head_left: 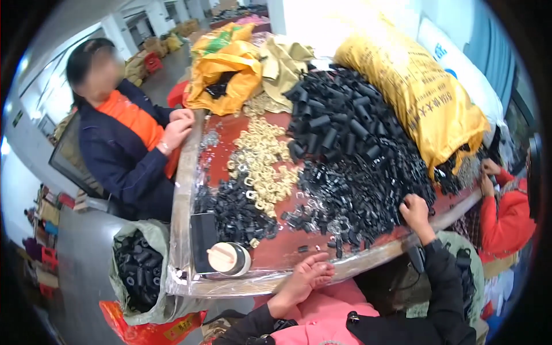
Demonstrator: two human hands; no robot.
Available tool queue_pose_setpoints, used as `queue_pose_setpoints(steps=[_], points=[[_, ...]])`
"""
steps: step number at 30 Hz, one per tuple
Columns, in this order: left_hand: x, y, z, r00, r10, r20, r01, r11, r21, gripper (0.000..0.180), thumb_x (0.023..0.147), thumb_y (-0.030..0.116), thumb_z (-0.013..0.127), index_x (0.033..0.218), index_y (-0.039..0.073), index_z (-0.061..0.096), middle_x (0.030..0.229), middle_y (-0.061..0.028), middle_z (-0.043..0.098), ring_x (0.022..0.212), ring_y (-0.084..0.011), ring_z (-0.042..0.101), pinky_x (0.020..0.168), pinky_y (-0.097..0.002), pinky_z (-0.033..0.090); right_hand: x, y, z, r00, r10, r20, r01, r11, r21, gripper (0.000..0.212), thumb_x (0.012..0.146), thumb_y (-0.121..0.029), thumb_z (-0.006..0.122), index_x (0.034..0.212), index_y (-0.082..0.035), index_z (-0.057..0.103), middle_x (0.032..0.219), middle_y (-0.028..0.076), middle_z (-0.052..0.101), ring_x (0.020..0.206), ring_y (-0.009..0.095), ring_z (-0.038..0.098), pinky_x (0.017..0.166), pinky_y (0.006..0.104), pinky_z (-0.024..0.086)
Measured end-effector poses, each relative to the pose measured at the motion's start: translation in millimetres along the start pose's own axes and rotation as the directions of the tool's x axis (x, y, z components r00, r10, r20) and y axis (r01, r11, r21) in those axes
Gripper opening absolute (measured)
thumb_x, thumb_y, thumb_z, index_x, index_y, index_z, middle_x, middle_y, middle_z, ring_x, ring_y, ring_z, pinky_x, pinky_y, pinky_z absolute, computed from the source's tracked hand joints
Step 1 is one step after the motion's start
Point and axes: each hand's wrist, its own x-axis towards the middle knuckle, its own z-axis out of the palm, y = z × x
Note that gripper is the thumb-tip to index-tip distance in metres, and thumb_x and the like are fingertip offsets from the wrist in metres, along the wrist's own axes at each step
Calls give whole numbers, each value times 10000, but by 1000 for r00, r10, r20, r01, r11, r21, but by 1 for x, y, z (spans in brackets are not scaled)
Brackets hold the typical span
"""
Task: The person assembles plastic components by hand, picking up a black connector and inserting a small metal clip into it. They then slide a larger black sleeve over the assembly and place the finished unit into a large green bag.
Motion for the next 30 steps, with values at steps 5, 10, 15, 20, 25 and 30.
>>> queue_pose_setpoints(steps=[5, 10, 15, 20, 25, 30], points=[[2, 9, 2, 1000, -23, 5, 23, 1000, -9, 389, 844, 151, 473, 1196, 40, 351, 1039, -88, 512, 864, -164, 553, 710, -266, 480, 0, -57, -39, 999, -22, -33, 33, 932, 362, 79, 635, -70, 554, 665, -4, 522, 604, 127, 492, 553, 272, 501, 504, 354, 396], [0, 23, 6, 998, 47, 51, -41, 993, -111, 375, 853, 152, 459, 1194, 40, 352, 1054, -65, 506, 897, -162, 546, 718, -264, 485, -28, -160, -43, 827, -559, 60, 407, 668, 623, 124, 634, -40, 596, 748, -31, 550, 649, 99, 500, 576, 249, 516, 510, 340, 416], [-19, 23, -15, 993, 120, -8, -120, 992, -47, 377, 844, 158, 485, 1175, 30, 359, 989, -58, 529, 855, -139, 551, 696, -232, 486, -54, -205, -2, 598, -801, 34, 452, 372, 811, 138, 643, -73, 606, 773, -49, 567, 696, 98, 523, 650, 261, 543, 555, 352, 432], [-35, 22, -33, 955, 268, -126, -279, 957, -77, 327, 834, 145, 502, 1129, 42, 406, 948, -39, 535, 843, -116, 547, 689, -218, 479, -33, -218, 7, 577, -799, 167, 329, 415, 848, 152, 613, -62, 608, 758, -59, 564, 764, 98, 541, 657, 281, 540, 559, 336, 434], [-41, 23, -40, 945, 275, -176, -293, 952, -87, 268, 820, 139, 526, 1062, 56, 447, 928, -29, 540, 805, -83, 537, 666, -197, 470, -22, -220, 56, 651, -749, 124, 711, 659, 247, 112, 653, -117, 574, 712, -69, 492, 710, 91, 479, 607, 273, 511, 522, 369, 412], [-34, 25, -38, 937, 297, -182, -304, 953, -12, 239, 800, 163, 562, 994, 56, 471, 842, -8, 542, 699, -49, 514, 562, -165, 425, -12, -226, 56, 712, -694, 107, 663, 715, 221, 98, 681, -102, 557, 712, -63, 472, 708, 116, 480, 593, 303, 509, 513, 398, 410]])
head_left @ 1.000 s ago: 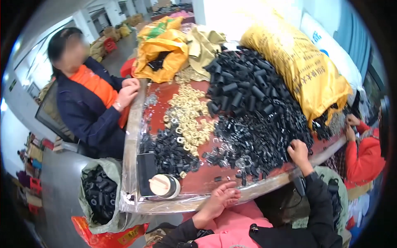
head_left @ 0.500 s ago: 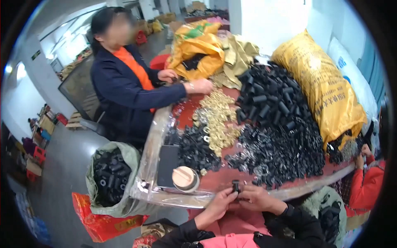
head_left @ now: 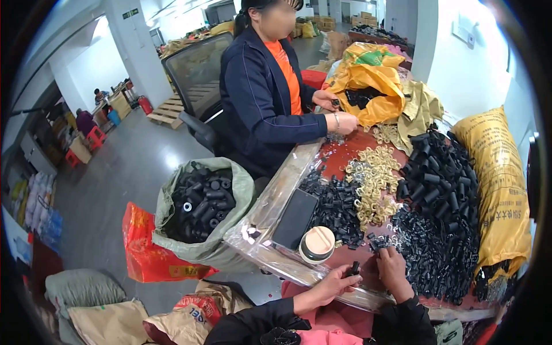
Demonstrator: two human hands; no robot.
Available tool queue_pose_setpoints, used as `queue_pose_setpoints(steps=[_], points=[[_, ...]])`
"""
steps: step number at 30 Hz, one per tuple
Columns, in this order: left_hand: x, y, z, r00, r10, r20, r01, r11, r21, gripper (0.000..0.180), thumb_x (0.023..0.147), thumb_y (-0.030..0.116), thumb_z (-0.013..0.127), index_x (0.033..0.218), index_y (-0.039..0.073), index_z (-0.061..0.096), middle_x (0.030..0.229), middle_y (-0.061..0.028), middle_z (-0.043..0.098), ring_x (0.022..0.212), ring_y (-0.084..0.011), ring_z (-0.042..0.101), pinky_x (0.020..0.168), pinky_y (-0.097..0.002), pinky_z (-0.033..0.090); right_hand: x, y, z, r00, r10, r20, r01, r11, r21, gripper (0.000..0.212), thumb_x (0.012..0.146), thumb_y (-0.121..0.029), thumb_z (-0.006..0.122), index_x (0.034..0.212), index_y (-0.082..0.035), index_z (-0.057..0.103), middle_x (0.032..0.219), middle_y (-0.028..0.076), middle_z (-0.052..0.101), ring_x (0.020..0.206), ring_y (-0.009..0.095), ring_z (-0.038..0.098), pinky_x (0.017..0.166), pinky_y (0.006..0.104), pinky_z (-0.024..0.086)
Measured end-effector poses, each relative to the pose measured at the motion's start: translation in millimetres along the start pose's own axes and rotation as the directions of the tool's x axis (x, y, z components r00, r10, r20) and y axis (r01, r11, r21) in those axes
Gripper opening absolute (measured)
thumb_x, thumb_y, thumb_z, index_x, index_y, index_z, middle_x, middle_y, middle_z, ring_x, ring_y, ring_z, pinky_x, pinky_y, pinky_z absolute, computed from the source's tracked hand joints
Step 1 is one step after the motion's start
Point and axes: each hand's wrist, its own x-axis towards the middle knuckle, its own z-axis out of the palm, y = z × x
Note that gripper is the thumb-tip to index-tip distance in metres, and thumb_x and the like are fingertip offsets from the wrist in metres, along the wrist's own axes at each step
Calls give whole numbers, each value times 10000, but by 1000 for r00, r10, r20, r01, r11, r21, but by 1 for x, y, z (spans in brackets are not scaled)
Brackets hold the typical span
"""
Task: The person assembles plastic components by hand, picking up a black connector and inserting a small metal clip into it. They then slide a larger black sleeve over the assembly and place the finished unit into a large green bag.
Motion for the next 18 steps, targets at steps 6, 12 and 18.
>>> queue_pose_setpoints(steps=[6, 12, 18], points=[[4, 2, 8, 999, 22, -41, -18, 995, 98, 207, 775, 177, 595, 904, 54, 489, 710, 9, 509, 582, -38, 463, 487, -156, 348, -4, 16, 3, 997, 9, 70, -5, 998, -62, 70, 712, -101, 517, 703, -59, 462, 686, 110, 459, 600, 282, 506, 521, 375, 409], [16, -2, 12, 999, 43, -21, -38, 974, 222, 155, 766, 123, 592, 859, 55, 487, 649, 19, 469, 545, -50, 431, 470, -182, 355, -12, 23, 5, 997, 43, 63, -47, 996, 72, 68, 740, -82, 501, 712, -45, 451, 681, 130, 447, 580, 307, 497, 509, 392, 404], [28, -10, 17, 996, 92, 4, -90, 973, 212, 179, 766, 116, 589, 897, 33, 500, 642, 19, 475, 539, -45, 436, 472, -177, 357, -16, 14, -8, 996, 88, 2, -86, 970, 228, 36, 747, -46, 492, 766, -28, 469, 695, 135, 459, 585, 313, 507, 494, 389, 403]])
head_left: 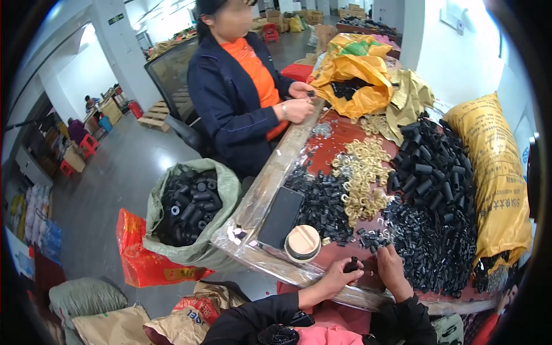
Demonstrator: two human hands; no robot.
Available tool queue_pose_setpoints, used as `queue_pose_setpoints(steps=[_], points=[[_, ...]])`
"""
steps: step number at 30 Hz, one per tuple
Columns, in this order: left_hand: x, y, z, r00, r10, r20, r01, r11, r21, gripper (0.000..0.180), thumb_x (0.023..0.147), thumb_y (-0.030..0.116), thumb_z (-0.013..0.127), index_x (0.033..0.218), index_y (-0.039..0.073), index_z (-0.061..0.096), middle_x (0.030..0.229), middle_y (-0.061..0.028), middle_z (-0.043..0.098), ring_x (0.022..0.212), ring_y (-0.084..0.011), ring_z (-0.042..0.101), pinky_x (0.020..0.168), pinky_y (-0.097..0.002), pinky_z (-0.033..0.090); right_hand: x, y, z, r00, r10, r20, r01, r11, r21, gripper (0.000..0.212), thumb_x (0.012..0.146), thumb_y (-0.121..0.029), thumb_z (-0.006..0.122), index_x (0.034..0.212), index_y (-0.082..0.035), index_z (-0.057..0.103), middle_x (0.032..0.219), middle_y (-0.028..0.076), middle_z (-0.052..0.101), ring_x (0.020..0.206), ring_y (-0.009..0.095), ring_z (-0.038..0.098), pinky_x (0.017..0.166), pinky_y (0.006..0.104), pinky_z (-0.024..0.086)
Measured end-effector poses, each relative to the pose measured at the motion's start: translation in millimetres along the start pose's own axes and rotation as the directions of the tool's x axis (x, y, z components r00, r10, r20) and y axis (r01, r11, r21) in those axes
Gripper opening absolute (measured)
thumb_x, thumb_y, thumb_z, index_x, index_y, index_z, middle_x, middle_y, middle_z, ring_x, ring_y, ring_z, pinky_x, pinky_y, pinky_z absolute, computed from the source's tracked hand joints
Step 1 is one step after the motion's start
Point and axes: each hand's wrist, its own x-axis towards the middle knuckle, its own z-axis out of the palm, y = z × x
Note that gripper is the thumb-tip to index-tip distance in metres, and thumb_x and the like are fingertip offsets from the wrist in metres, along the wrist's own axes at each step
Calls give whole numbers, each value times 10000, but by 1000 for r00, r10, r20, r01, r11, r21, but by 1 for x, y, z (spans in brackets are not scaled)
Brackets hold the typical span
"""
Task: The person assembles plastic components by hand, picking up a black connector and inserting a small metal clip into it. They then slide a larger black sleeve over the assembly and place the finished unit into a large green bag.
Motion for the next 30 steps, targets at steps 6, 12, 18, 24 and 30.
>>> queue_pose_setpoints(steps=[6, 12, 18, 24, 30], points=[[12, -6, 5, 998, 64, -25, -61, 992, 112, 251, 769, 128, 593, 983, 22, 516, 670, 19, 509, 566, -35, 462, 508, -171, 386, -7, -7, -6, 980, 128, 153, -191, 826, 530, 106, 770, -61, 530, 862, -22, 492, 717, 74, 528, 538, 150, 505, 481, 269, 407], [18, -8, 8, 990, 138, -2, -128, 924, 360, 144, 765, 135, 585, 850, 26, 542, 648, -2, 535, 544, -58, 480, 484, -207, 398, -16, -16, -4, 834, 226, 502, -538, 139, 831, 135, 792, -98, 545, 894, -24, 498, 688, 23, 541, 548, 90, 478, 486, 194, 389], [15, -9, 8, 981, 194, -5, -165, 849, 501, 126, 768, 142, 600, 830, 36, 574, 614, 25, 523, 561, -28, 466, 500, -180, 387, -29, -27, -2, 747, 263, 610, -526, -326, 785, 116, 799, -92, 539, 894, -35, 503, 731, 21, 531, 559, 81, 474, 500, 178, 386], [15, -8, 11, 984, 178, -7, -152, 862, 484, 107, 762, 131, 607, 778, 36, 561, 607, 29, 518, 564, -29, 465, 505, -183, 386, -38, -21, 6, 743, 258, 617, -488, -422, 764, 89, 807, -85, 526, 881, -42, 501, 723, 17, 510, 551, 76, 459, 489, 183, 382], [16, 1, 12, 978, 204, -33, -168, 875, 454, 114, 761, 120, 608, 741, 24, 550, 610, 29, 521, 568, -28, 465, 513, -182, 390, -32, -26, 4, 746, 309, 590, -510, -305, 805, 75, 806, -59, 511, 878, -43, 498, 711, 1, 499, 545, 66, 447, 481, 178, 370]])
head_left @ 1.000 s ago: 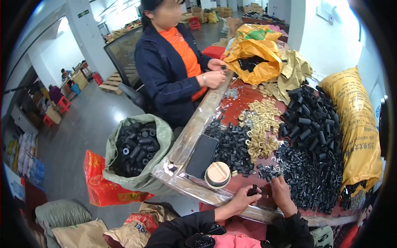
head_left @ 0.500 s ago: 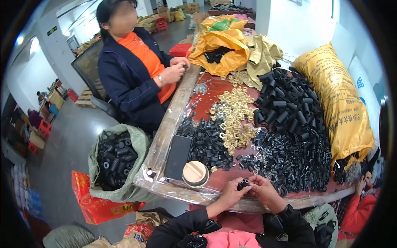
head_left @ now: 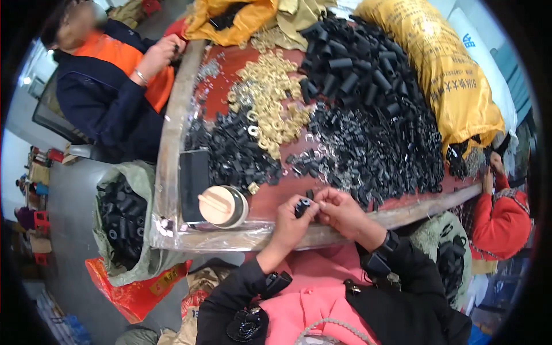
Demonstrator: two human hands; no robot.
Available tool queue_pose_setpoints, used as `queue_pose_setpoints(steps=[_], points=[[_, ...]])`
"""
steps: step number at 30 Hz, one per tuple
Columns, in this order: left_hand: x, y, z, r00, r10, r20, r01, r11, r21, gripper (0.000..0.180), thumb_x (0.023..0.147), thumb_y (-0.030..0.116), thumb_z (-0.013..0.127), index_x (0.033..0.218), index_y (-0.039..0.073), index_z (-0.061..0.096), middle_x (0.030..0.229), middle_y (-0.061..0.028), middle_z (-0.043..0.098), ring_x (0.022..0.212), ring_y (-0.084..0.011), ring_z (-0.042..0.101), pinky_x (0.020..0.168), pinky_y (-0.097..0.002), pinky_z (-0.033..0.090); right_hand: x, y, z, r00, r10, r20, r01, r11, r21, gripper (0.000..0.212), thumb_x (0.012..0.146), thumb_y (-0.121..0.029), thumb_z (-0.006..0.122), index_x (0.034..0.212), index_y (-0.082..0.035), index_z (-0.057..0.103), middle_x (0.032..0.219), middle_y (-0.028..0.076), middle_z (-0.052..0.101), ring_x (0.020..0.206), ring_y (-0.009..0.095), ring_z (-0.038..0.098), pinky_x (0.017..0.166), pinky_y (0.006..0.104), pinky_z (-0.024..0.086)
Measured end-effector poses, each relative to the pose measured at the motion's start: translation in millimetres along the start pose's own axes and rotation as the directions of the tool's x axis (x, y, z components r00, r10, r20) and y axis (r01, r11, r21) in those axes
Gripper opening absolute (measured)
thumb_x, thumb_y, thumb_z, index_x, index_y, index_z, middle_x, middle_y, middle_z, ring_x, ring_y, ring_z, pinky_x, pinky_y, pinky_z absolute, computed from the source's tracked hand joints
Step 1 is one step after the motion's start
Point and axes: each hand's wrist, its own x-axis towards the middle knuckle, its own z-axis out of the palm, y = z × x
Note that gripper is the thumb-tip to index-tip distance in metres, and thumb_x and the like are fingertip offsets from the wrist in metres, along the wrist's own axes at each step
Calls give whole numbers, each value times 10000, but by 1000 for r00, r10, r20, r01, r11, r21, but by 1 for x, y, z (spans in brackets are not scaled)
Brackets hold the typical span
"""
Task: The person assembles plastic components by hand, picking up a black connector and inserting a small metal clip into it. They then slide a larger black sleeve over the assembly and place the finished unit into a large green bag.
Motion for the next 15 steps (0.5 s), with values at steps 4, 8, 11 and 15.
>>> queue_pose_setpoints(steps=[4, 8, 11, 15], points=[[4, -5, -4, 998, 52, -30, -49, 995, 89, 116, 765, 119, 603, 736, 21, 548, 605, 32, 519, 563, -28, 463, 515, -179, 391, 0, -4, 5, 997, -67, 27, 68, 997, -45, 82, 806, -58, 513, 884, -41, 497, 722, -6, 502, 564, 55, 446, 490, 173, 368], [4, -9, -11, 995, 96, -40, -88, 980, 179, 120, 769, 122, 599, 736, 19, 547, 599, 41, 513, 545, -27, 448, 503, -178, 384, -2, -5, 7, 993, -112, 45, 120, 964, -236, 115, 773, -29, 531, 884, -29, 501, 723, 24, 515, 559, 78, 449, 503, 193, 378], [5, -7, -19, 996, 74, -42, -63, 973, 220, 120, 770, 125, 598, 741, 19, 548, 596, 44, 510, 531, -24, 436, 488, -175, 371, 3, -12, -4, 927, -336, 168, 351, 613, -707, 130, 738, -27, 550, 859, -26, 502, 711, 48, 510, 552, 124, 468, 515, 228, 398], [7, 1, -25, 998, -26, -53, 35, 985, 167, 120, 767, 129, 598, 746, 18, 558, 593, 37, 514, 518, -27, 437, 468, -177, 357, 18, -24, -11, 784, -474, 400, 438, -35, -898, 139, 719, -32, 549, 851, -36, 507, 703, 73, 498, 562, 193, 500, 518, 271, 420]])
